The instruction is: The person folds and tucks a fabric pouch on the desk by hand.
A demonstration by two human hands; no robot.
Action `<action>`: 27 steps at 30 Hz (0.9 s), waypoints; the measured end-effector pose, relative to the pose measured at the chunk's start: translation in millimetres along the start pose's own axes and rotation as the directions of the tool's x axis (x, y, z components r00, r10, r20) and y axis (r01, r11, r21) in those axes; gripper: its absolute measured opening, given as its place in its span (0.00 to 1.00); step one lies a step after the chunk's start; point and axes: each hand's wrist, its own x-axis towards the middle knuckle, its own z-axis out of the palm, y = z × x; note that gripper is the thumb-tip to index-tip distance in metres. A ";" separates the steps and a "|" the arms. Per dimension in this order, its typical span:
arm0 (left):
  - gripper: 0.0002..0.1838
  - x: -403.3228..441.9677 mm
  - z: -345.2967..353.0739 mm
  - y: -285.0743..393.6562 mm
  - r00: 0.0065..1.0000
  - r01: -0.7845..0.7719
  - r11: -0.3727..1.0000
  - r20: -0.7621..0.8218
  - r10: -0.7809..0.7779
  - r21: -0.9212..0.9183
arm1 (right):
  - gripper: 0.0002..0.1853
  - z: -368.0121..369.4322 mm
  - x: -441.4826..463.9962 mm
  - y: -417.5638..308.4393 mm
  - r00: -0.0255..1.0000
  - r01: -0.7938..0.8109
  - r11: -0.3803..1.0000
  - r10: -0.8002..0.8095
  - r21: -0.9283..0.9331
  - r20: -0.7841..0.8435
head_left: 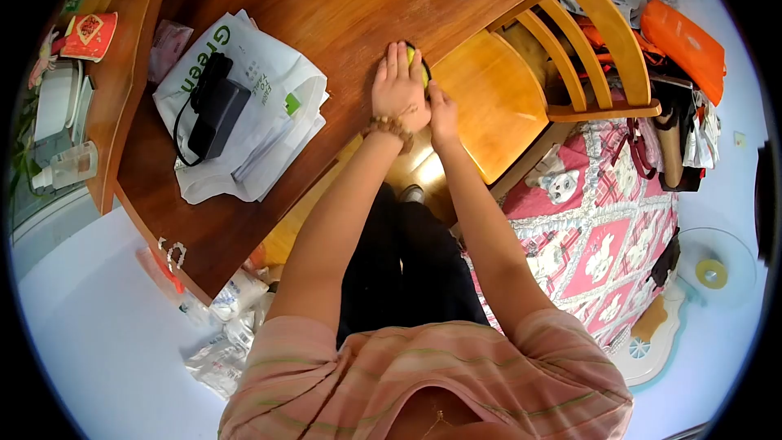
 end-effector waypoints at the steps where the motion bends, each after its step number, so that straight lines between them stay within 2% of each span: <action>1: 0.39 10.2 3.6 -1.4 1.000 -0.017 0.999 -0.008 0.016 -0.047 | 0.27 0.7 3.1 -0.2 1.000 -0.002 1.000 0.002 0.004 -0.006; 3: 0.39 8.1 2.3 -4.6 0.999 -0.033 0.998 0.020 0.034 -0.050 | 0.30 -2.4 5.2 -3.7 1.000 0.016 1.000 -0.016 -0.003 -0.012; 4: 0.39 2.8 6.8 -7.4 0.999 -0.029 0.998 0.017 0.030 -0.052 | 0.34 1.9 -10.4 -17.9 0.999 0.045 0.996 -0.046 -0.074 -0.009; 6: 0.43 -15.8 11.9 -13.6 0.998 0.010 0.999 -0.060 -0.013 -0.053 | 0.36 2.9 -15.5 -10.5 0.999 0.033 0.994 -0.032 -0.103 0.007; 8: 0.43 -44.0 0.5 -17.1 0.998 0.050 0.998 -0.036 -0.051 -0.043 | 0.38 4.0 -22.0 -1.0 1.000 0.015 0.993 -0.012 -0.121 0.027; 10: 0.42 -58.4 -5.8 -19.9 0.997 0.077 0.997 -0.014 -0.077 -0.031 | 0.40 0.8 -29.4 4.3 0.988 -0.007 0.974 0.041 -0.226 0.147; 13: 0.42 -44.7 -0.9 -12.7 0.992 0.100 0.991 -0.066 -0.106 -0.089 | 0.41 6.9 -37.5 13.1 0.990 0.018 0.992 0.000 -0.128 0.140; 15: 0.42 -20.6 3.2 -14.9 0.995 0.084 0.995 -0.054 -0.088 -0.061 | 0.42 7.7 -37.8 9.7 0.991 0.007 0.995 0.006 -0.097 0.135; 18: 0.43 -1.8 4.5 -14.5 0.998 0.007 0.998 -0.060 -0.011 -0.066 | 0.46 6.3 -41.0 3.3 0.984 0.009 0.998 -0.019 0.062 0.175; 21: 0.43 -12.5 -5.7 -19.5 0.999 0.034 0.999 -0.012 -0.034 -0.038 | 0.47 8.8 -24.5 22.3 0.995 0.032 0.996 -0.040 0.084 0.091; 22: 0.43 -24.2 -8.4 -19.7 0.996 0.088 0.996 0.012 -0.088 -0.012 | 0.47 10.7 -25.7 23.2 0.994 0.034 0.996 -0.043 0.087 0.099; 23: 0.43 -43.2 -4.3 -25.1 0.994 0.093 0.995 -0.055 -0.095 -0.035 | 0.48 10.7 -29.7 25.8 0.993 0.018 1.000 -0.020 0.018 0.115; 25: 0.43 -64.7 -9.3 -30.1 0.992 0.120 0.993 -0.033 -0.120 -0.010 | 0.49 8.7 -38.7 34.5 0.989 -0.039 0.995 0.052 -0.097 0.136; 27: 0.44 -62.2 -7.9 -26.2 0.990 0.137 0.990 -0.022 -0.136 0.017 | 0.47 8.6 -43.2 42.7 0.985 -0.048 0.994 0.063 -0.095 0.160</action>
